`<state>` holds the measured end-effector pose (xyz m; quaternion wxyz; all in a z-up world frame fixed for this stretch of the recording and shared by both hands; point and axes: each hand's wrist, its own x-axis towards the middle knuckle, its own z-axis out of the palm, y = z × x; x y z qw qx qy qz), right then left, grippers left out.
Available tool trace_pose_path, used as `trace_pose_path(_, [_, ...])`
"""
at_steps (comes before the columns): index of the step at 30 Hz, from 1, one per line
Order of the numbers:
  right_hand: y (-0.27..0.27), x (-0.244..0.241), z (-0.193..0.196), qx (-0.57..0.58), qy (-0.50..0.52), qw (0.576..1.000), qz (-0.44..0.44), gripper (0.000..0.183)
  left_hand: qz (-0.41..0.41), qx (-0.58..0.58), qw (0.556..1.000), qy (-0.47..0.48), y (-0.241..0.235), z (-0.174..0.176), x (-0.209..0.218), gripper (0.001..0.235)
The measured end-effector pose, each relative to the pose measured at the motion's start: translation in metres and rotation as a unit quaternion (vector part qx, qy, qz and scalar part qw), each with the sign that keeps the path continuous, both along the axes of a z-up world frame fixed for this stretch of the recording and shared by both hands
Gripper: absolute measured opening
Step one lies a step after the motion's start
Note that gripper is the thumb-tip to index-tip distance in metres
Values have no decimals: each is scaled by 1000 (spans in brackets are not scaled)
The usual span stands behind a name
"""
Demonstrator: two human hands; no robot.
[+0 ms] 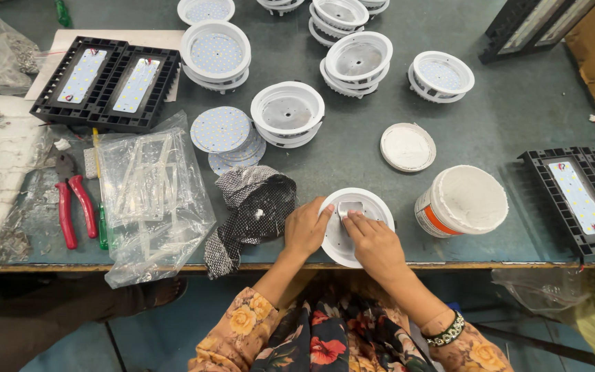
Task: The person applies a white paste to the interior surfaces of white circular LED housing parts using a small metal spatula. They repeatedly dip the spatula into a container, spread the compound inside each housing, and place the finished parts into a stack. The person also wipes one part with a cloth before stacking it.
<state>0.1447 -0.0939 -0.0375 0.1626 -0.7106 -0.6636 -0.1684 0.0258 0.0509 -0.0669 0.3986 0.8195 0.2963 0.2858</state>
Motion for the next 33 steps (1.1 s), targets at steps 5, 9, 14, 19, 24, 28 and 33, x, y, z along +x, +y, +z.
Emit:
trace_pose_path(5, [-5, 17, 25, 18, 85, 996, 18, 38, 11, 2, 1000, 9, -1, 3, 0, 33])
trace_pose_path(9, [1, 20, 42, 11, 102, 994, -24, 36, 8, -5, 1000, 11, -2, 6, -1, 33])
trace_pose_path(14, [16, 16, 50, 11, 39, 999, 26, 34, 4, -7, 1000, 1, -1, 11, -3, 34])
trace_pose_path(19, [16, 14, 45, -47, 16, 998, 39, 37, 6, 9, 999, -37, -3, 11, -5, 32])
trace_pose_path(24, [0, 25, 49, -55, -17, 994, 95, 42, 13, 17, 999, -30, -3, 11, -5, 30])
trace_pose_path(28, [-13, 42, 56, -83, -18, 987, 133, 38, 14, 10, 999, -31, -4, 10, -5, 30])
trace_pose_path(33, [-26, 46, 54, -96, -12, 987, 127, 39, 23, 6, 999, -32, -3, 9, -3, 30])
